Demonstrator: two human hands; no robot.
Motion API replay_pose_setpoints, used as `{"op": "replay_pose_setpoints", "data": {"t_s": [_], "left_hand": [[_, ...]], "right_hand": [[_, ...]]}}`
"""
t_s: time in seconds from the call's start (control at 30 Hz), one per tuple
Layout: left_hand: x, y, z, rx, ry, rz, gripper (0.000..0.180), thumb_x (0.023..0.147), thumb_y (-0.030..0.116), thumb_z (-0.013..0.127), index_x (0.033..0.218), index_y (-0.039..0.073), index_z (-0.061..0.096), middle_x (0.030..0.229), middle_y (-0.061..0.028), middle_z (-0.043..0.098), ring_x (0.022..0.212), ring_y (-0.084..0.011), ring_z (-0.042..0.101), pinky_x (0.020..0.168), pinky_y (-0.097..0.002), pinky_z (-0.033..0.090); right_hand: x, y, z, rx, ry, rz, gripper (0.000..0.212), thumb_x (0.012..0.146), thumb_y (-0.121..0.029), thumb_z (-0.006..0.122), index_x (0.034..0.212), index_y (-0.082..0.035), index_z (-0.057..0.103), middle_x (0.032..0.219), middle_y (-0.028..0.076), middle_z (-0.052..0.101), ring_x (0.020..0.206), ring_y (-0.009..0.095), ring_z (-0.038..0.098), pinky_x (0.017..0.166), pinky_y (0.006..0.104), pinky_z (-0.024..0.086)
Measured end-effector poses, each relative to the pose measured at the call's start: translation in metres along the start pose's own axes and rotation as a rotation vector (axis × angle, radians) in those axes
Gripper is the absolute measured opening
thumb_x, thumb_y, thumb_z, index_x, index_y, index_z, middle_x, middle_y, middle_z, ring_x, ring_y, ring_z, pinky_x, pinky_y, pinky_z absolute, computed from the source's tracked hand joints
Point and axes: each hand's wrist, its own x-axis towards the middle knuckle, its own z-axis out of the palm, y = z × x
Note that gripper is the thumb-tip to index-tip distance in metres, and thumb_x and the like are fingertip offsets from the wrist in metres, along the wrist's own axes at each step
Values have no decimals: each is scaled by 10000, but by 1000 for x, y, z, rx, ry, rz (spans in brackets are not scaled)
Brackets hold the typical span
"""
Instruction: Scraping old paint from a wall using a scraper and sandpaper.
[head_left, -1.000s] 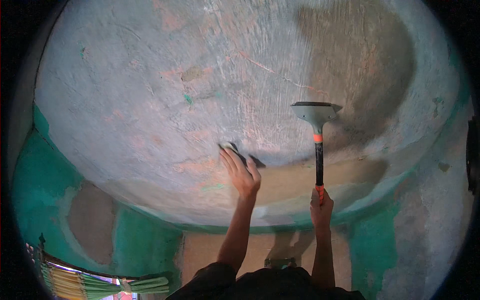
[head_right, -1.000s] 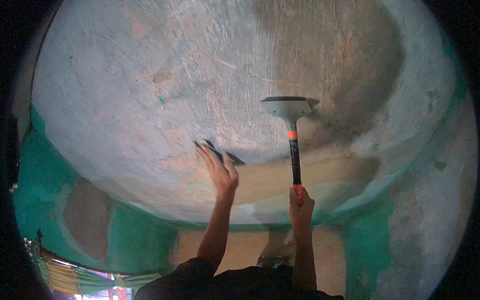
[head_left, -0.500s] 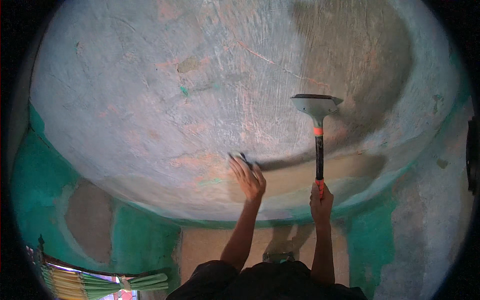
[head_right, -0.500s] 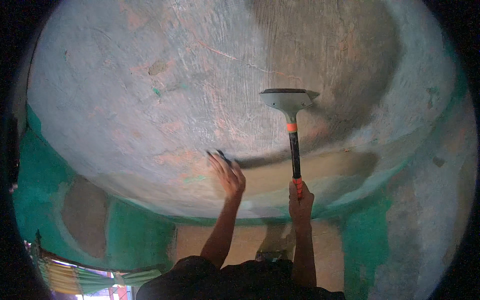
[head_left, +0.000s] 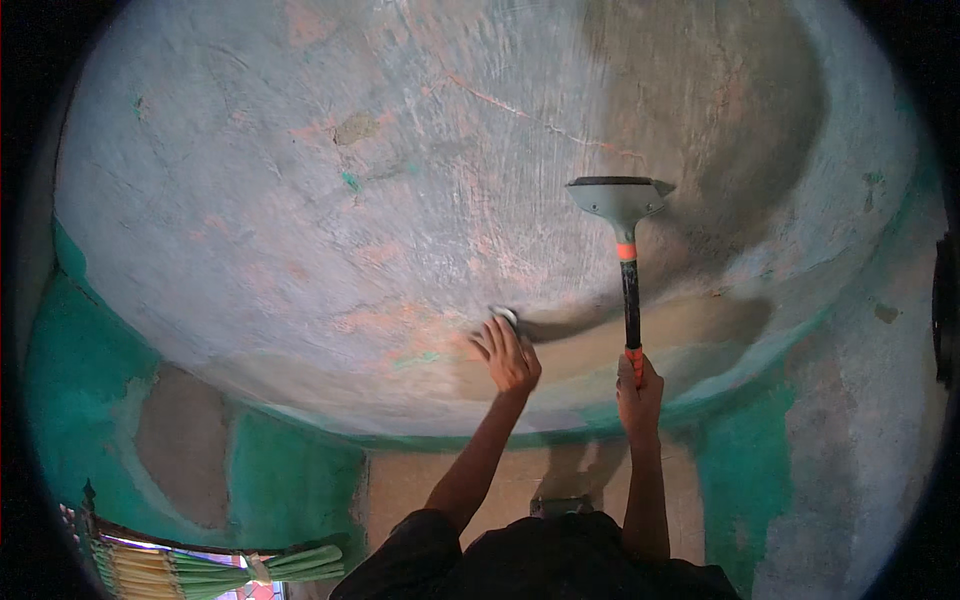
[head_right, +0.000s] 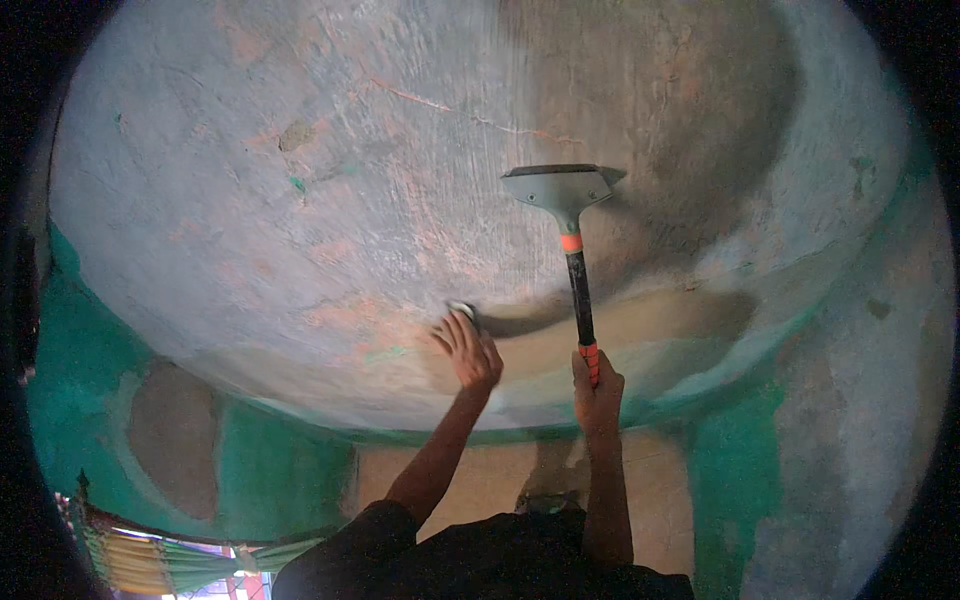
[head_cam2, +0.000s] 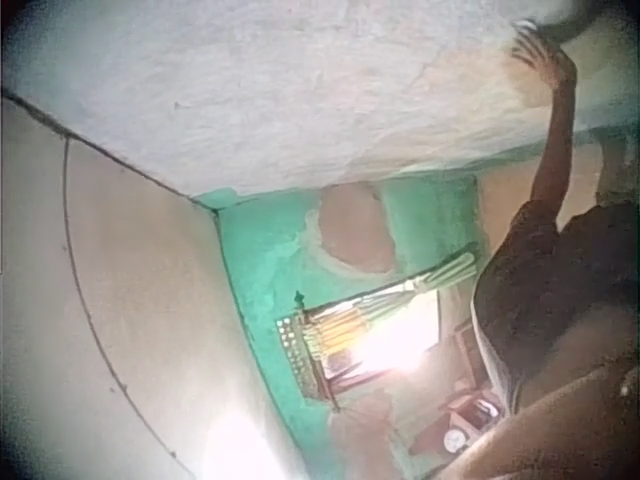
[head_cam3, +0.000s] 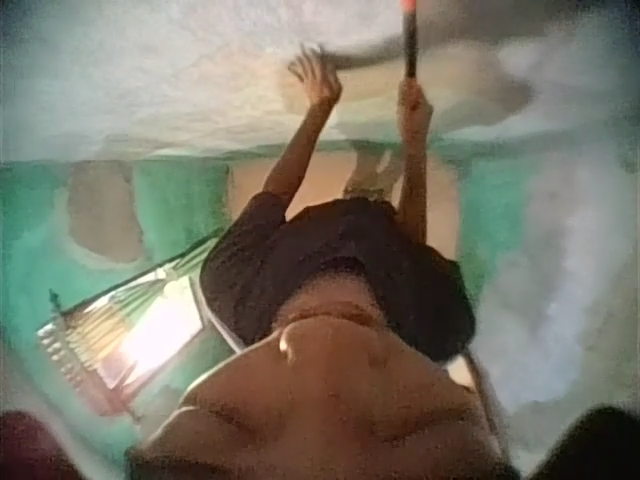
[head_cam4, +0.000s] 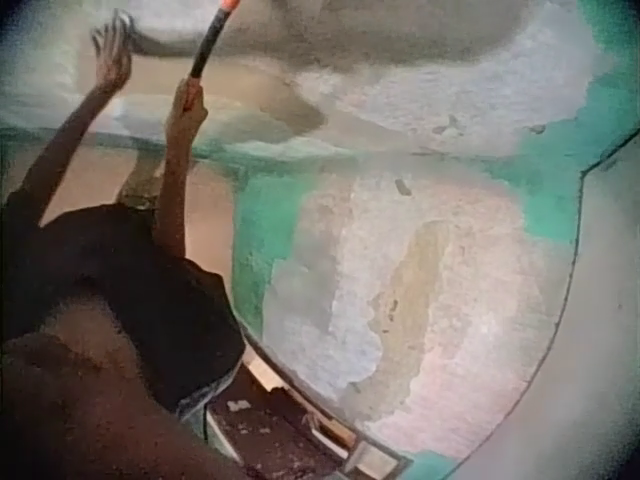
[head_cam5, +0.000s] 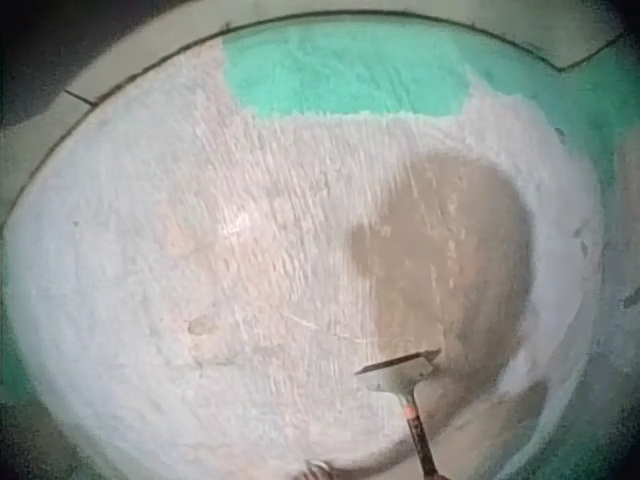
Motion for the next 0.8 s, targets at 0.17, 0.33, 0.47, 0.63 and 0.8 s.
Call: {"op": "replay_pose_setpoints", "data": {"t_s": [0.17, 0.33, 0.47, 0.63, 0.8], "left_hand": [[21, 41, -15, -26, -294, 16, 643, 947, 276, 515, 1479, -52, 364, 1494, -291, 393, 1403, -505, 310, 1109, -733, 60], [58, 63, -19, 11, -169, 236, 618, 917, 277, 546, 1462, 13, 425, 1455, -193, 471, 1360, -408, 402, 1094, -733, 84], [0, 11, -14, 82, -295, 79, 594, 944, 294, 540, 1467, 32, 436, 1503, -177, 444, 1424, -361, 354, 1133, -702, 21], [70, -8, -59, -18, 87, -324, 635, 1039, 260, 420, 1556, -31, 191, 1614, -248, 205, 1518, -370, 143, 1170, -618, -22], [88, -1, -111, -227, -20, -465, 658, 1058, 268, 383, 1582, 12, 79, 1645, -221, 96, 1527, -372, 83, 1162, -618, -46]], "right_hand": [[2, 11, -15, -75, 34, -17, 313, 998, -301, 594, 849, -28, 559, 591, -2, 441, 549, 74, 388, 494, 287, 338], [0, 14, -10, -37, 33, -62, 307, 993, -296, 599, 847, -29, 560, 584, 9, 440, 548, 75, 394, 497, 286, 349], [-3, 18, -7, -126, 29, -73, 316, 991, -310, 601, 850, -31, 557, 580, 14, 456, 525, 88, 408, 488, 295, 352], [-47, 61, -14, -200, 3, -92, 333, 986, -338, 608, 869, -30, 560, 576, 37, 481, 492, 125, 443, 483, 313, 371], [-104, 111, 3, -418, -53, 72, 345, 980, -372, 609, 916, -33, 596, 615, 75, 534, 533, 192, 509, 523, 360, 421]]}}
